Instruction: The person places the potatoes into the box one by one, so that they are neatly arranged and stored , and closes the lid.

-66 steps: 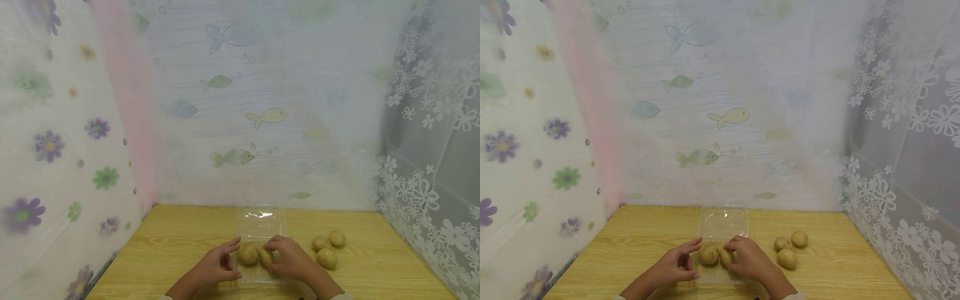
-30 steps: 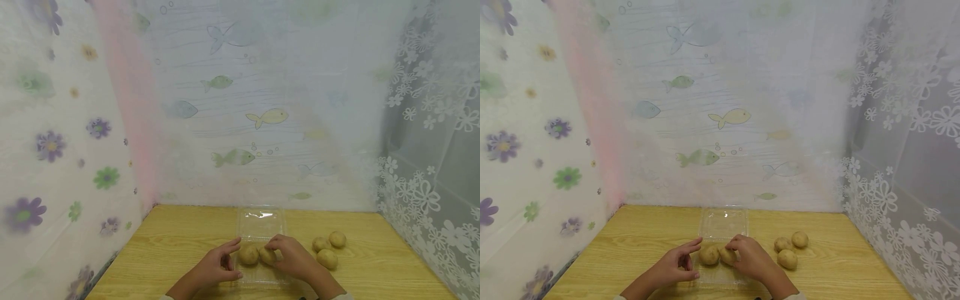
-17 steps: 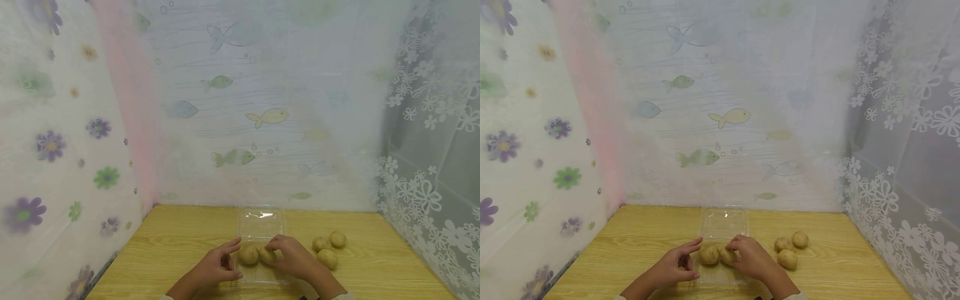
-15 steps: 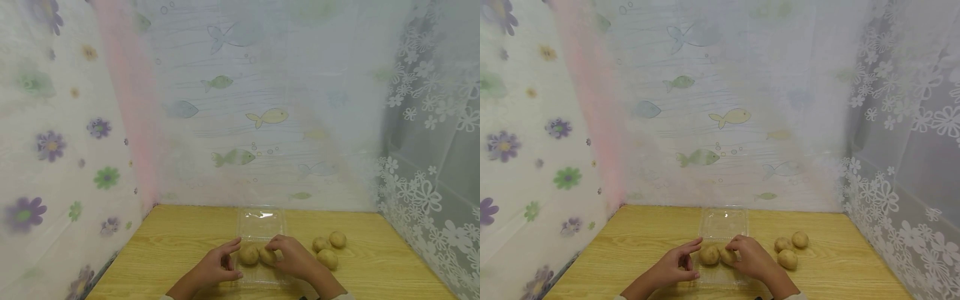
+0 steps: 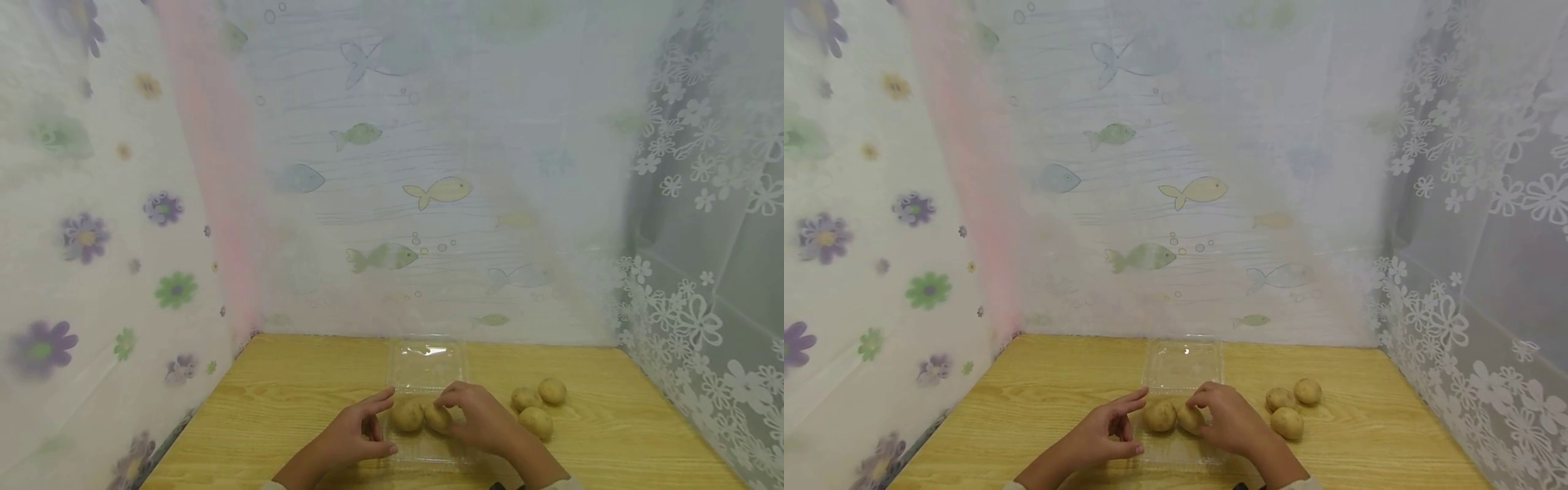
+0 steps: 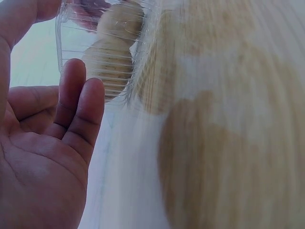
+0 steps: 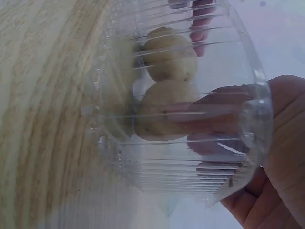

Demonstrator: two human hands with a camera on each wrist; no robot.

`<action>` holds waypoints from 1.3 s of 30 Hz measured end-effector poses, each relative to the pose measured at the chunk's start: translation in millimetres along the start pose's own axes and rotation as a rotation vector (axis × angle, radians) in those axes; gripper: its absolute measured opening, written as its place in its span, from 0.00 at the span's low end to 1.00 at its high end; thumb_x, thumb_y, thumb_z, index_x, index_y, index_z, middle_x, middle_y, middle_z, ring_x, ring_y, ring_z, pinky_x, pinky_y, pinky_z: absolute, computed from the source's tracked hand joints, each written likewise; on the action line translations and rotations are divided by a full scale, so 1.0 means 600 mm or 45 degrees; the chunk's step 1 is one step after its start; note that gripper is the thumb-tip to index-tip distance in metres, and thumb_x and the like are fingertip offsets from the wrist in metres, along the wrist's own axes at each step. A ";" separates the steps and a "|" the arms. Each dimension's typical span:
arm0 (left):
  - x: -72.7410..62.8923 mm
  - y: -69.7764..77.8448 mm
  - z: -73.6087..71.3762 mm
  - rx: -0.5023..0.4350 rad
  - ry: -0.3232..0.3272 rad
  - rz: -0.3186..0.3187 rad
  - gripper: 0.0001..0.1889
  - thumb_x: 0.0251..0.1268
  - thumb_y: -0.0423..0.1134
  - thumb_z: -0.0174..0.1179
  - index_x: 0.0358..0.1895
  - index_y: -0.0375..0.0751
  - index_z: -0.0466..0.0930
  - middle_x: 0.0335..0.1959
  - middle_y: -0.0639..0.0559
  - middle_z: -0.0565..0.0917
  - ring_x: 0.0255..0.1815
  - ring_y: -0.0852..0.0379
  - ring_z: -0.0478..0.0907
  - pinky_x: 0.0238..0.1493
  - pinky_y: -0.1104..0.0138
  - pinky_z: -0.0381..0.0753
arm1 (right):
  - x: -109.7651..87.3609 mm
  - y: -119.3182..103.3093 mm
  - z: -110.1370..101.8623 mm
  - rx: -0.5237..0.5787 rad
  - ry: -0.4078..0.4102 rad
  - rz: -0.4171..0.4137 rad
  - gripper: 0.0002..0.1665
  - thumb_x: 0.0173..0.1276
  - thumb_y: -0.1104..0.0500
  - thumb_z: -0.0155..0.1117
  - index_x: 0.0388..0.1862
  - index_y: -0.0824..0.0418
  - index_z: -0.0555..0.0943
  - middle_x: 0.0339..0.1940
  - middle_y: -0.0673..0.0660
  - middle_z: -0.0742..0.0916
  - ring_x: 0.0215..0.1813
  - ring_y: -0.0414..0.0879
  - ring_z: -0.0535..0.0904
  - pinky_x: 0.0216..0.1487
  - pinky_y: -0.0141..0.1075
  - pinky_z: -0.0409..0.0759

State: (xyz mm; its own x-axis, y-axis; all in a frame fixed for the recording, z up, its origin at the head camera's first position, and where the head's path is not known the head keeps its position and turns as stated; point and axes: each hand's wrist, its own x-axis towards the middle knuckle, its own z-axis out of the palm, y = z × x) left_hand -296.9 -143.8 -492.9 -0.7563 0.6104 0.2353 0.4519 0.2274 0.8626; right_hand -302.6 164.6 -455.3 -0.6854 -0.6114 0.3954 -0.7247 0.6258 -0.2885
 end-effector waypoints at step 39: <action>0.000 0.005 0.000 -0.005 -0.007 -0.015 0.45 0.64 0.44 0.74 0.79 0.32 0.61 0.84 0.42 0.56 0.35 0.70 0.79 0.40 0.70 0.85 | -0.034 0.076 -0.081 0.032 0.237 0.357 0.20 0.61 0.60 0.80 0.52 0.53 0.88 0.54 0.51 0.88 0.52 0.52 0.87 0.48 0.47 0.88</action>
State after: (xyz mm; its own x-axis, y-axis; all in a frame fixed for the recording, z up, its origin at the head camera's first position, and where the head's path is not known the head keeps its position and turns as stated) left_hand -295.5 -142.8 -490.3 -0.7591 0.6116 0.2228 0.4412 0.2318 0.8670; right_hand -318.0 229.0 -433.9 -0.8353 -0.3169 0.4493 -0.5129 0.7435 -0.4292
